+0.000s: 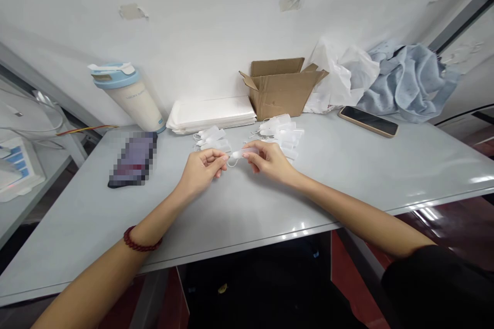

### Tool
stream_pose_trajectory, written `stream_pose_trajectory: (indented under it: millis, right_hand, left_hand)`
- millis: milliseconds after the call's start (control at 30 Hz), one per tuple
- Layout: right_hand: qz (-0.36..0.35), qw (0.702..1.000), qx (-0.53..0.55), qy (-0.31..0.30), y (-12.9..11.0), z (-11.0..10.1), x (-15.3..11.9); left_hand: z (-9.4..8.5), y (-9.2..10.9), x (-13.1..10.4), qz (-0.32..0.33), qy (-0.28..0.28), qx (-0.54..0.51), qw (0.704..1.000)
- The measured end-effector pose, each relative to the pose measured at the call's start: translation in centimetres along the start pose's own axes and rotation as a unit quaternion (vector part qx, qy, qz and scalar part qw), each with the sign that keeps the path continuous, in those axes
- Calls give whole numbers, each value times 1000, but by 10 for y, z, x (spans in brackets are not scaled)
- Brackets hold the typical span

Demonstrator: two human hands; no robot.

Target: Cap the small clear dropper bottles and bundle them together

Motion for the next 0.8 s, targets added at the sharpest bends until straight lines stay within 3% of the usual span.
stream_pose_trajectory:
  millis: [800]
  right_hand:
    - [-15,999,-26,-11,-5,3,-3]
  left_hand:
    - [6,-8,-2,3,-20,-29,999]
Point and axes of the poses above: each hand's wrist, its own x-axis towards the middle knuckle, its own z-axis out of the palm, y = z × x, the point moved 10 cm from there along x, towards the middle knuckle, and after that the axes turned 9 degrees about -y, right-handed, at the moved point
